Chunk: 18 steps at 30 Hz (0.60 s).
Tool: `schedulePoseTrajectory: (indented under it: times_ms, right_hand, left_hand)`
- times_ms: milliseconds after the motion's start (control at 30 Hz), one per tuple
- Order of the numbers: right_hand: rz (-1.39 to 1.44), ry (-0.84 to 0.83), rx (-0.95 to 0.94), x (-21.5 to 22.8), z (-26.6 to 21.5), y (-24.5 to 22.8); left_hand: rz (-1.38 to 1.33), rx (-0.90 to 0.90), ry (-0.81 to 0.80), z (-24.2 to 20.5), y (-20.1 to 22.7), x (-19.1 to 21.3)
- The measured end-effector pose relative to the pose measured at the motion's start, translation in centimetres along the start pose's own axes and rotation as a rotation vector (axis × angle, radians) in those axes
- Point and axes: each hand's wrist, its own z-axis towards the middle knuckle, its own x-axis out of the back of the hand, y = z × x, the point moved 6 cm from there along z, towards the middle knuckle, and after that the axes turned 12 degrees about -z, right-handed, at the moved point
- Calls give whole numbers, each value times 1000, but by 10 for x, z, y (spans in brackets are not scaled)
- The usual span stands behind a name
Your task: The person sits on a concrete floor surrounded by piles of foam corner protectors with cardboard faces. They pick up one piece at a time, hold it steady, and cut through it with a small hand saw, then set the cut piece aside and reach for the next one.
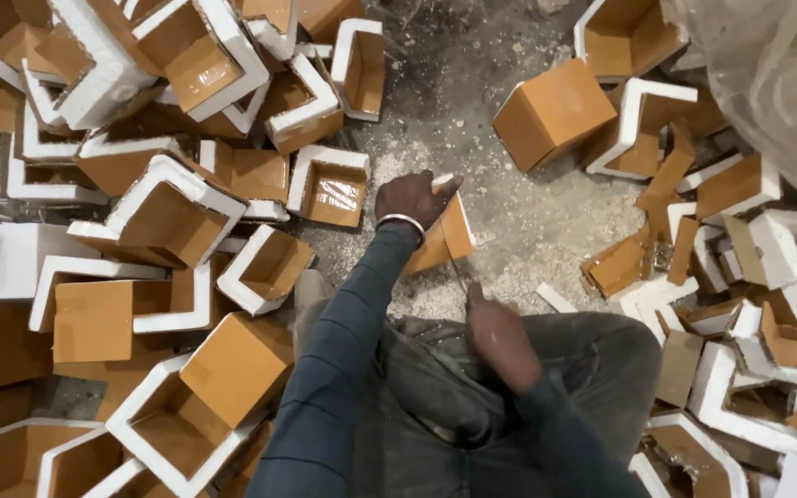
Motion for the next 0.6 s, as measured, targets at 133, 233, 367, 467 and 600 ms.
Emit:
schedulePoseTrajectory:
  times_ms: [133,233,367,467,600]
  right_hand:
    - [15,70,-33,-37,44,15]
    - [30,151,73,-44,21,15]
    - [38,-66,-60,-42,-26,24]
    - [22,-37,-18,-42,-16,25]
    - [57,130,25,-54,59,12]
  left_hand:
    - [-14,-1,30,11,-5,1]
    - [5,-4,20,6,-7,0]
    - [-7,49,-45,17,-10,2]
    - [-29,76,-76,19,-9,2]
    - [-23,60,-55,18,-18,2]
